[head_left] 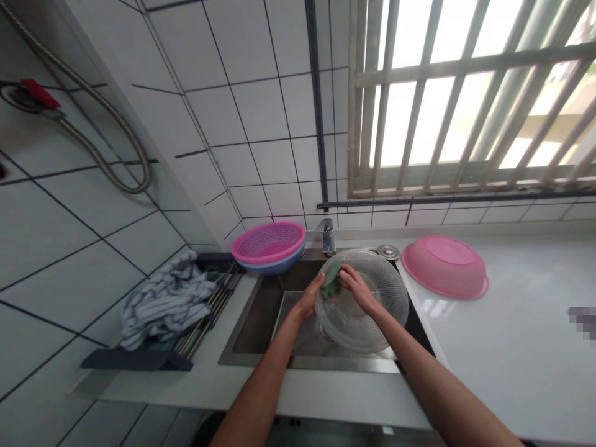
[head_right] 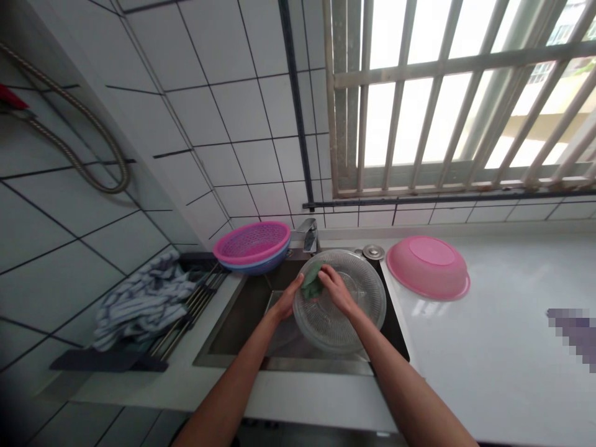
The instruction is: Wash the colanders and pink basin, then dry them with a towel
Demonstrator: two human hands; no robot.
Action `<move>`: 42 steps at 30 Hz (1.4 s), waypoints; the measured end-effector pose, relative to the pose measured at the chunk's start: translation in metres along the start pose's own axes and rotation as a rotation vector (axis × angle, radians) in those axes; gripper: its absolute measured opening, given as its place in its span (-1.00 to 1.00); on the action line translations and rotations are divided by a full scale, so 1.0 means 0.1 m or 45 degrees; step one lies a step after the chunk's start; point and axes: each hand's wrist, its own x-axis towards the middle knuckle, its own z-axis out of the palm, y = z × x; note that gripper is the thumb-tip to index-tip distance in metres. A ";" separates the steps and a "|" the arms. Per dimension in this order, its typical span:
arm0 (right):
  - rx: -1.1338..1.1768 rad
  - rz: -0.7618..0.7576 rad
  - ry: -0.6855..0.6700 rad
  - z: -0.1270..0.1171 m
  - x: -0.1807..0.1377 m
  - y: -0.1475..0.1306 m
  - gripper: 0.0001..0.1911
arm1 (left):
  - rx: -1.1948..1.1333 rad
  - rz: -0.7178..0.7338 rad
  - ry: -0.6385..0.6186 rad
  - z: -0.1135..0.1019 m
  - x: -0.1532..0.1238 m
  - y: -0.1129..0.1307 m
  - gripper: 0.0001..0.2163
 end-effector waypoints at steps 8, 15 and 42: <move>-0.222 0.055 -0.513 0.13 -0.08 0.00 -0.57 | 0.046 -0.026 0.040 -0.05 0.06 -0.01 -0.39; 0.049 -0.020 0.099 -0.09 0.06 -0.08 -0.58 | -0.045 -0.218 -0.099 0.00 0.06 -0.02 -0.36; -0.167 -0.006 -0.167 0.16 0.00 0.06 -0.70 | 0.023 -0.095 -0.051 -0.01 0.01 -0.01 -0.43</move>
